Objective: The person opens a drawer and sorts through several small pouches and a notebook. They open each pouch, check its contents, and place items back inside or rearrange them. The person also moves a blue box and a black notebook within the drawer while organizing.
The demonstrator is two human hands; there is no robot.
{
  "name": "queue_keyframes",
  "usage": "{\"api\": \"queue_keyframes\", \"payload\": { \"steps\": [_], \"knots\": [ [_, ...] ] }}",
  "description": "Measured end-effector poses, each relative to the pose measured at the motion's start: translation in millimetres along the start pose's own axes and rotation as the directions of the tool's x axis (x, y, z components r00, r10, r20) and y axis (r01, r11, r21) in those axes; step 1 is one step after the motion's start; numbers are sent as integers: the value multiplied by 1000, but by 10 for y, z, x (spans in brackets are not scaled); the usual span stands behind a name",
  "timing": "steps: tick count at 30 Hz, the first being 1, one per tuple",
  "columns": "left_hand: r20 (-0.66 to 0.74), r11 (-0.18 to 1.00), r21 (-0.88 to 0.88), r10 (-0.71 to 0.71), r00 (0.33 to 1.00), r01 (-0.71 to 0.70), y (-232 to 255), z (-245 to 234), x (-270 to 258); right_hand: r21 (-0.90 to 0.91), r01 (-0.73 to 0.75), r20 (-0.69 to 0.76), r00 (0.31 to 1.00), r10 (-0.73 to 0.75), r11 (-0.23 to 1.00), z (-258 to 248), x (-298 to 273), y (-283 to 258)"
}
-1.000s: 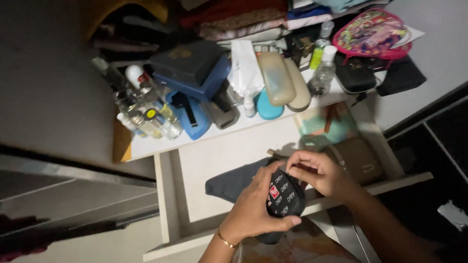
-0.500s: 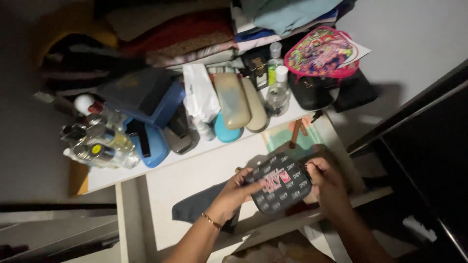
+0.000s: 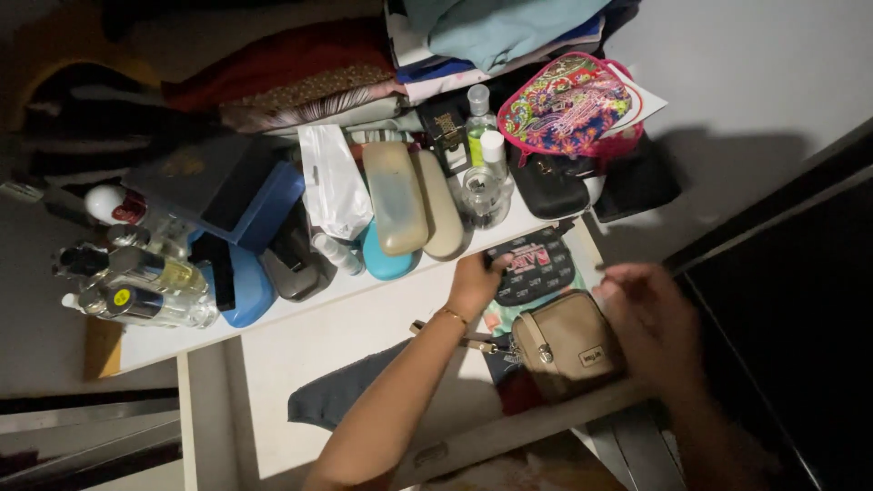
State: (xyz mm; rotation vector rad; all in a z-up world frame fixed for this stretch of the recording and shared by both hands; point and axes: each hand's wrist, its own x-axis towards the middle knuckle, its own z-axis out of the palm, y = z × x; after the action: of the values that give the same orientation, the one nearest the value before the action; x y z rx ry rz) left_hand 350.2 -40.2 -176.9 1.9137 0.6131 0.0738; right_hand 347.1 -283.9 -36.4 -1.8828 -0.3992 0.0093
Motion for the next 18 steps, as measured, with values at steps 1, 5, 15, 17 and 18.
{"api": "queue_keyframes", "payload": {
  "steps": [1,5,15,17,18],
  "knots": [
    [52,982,157,98,994,-105,32,40,45,-128,40,-43,998,-46,991,-18,81,-180],
    [182,957,290,-52,982,-3,422,107,-201,-394,388,-78,889,-451,833,5,621,-328],
    [45,730,626,319,947,-276,617,61,-749,-684,604,215,702,-679,408,368,1568,-403],
    [66,773,570,296,953,-279,735,-61,-925,-698,620,196,646,-737,358,390,1618,-409],
    [56,782,486,417,907,-389,719,-79,-970,-584,714,165,570,-805,386,382,1609,-517]
  ]
}}
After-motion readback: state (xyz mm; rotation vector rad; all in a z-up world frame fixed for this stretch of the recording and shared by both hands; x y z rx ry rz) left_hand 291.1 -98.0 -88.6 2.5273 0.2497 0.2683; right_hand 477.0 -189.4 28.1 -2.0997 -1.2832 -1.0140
